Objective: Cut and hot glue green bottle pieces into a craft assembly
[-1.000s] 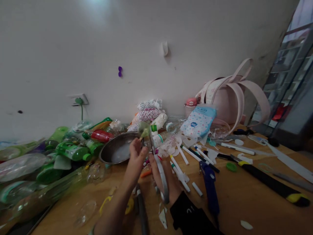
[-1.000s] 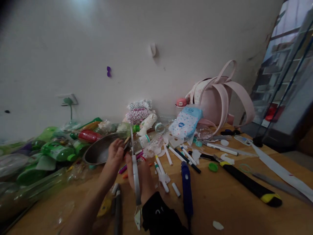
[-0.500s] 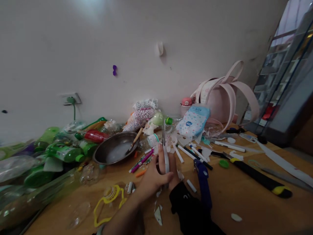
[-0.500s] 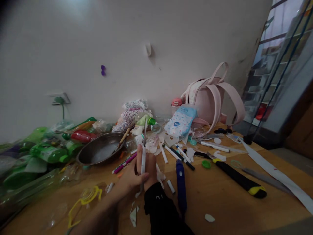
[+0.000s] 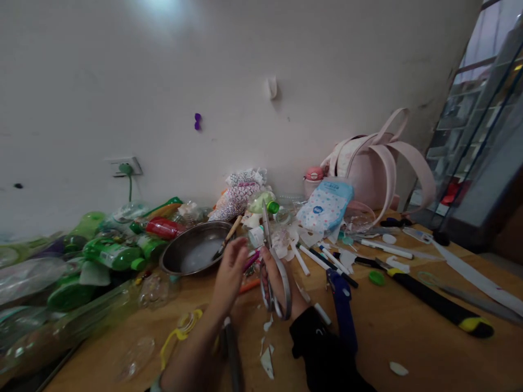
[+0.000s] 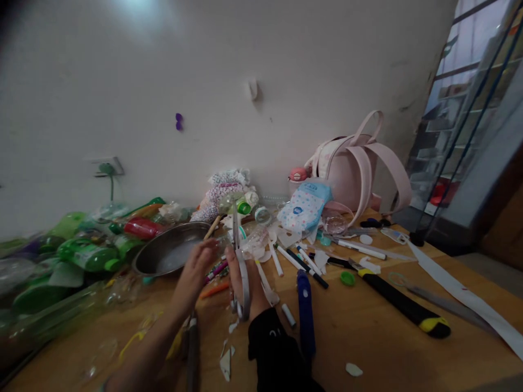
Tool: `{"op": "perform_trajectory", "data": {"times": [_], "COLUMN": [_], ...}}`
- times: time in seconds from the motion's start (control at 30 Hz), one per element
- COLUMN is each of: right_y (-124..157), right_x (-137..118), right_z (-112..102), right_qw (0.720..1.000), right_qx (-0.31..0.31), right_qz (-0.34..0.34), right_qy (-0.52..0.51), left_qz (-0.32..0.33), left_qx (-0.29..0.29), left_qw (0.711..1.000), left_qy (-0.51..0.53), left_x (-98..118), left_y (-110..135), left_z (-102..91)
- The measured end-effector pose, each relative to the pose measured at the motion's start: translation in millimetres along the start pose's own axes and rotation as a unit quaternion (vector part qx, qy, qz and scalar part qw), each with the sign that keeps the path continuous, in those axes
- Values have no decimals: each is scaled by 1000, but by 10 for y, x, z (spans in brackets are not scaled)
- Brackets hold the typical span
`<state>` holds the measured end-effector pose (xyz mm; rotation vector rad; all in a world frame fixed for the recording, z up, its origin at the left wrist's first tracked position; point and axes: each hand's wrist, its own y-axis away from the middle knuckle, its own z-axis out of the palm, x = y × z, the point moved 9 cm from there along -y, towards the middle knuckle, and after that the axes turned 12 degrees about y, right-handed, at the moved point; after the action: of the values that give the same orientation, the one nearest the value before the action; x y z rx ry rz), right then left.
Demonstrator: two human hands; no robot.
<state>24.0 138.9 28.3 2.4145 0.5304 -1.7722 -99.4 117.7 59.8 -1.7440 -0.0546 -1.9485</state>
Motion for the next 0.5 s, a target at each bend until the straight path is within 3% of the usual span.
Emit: {"op": "perform_trajectory", "data": {"times": [0.13,0.23,0.5], "right_y": [131,208,278], "right_x": [-86,-144,-100], "right_z": [227,373,549], "right_qw": [994,983,969], "right_qx": [-110,-178,-241], "right_qz": [-18,-33,-28], "right_qy": [-4,20,33], "left_qz": [81,129,166], "left_qx": [136,194,208], "left_qw": [987,972,963], "left_qy": [25,38,31], "left_x": [269,418,561], "left_y": [-167,-179,-101], "left_z": [-520,-751,-749]}}
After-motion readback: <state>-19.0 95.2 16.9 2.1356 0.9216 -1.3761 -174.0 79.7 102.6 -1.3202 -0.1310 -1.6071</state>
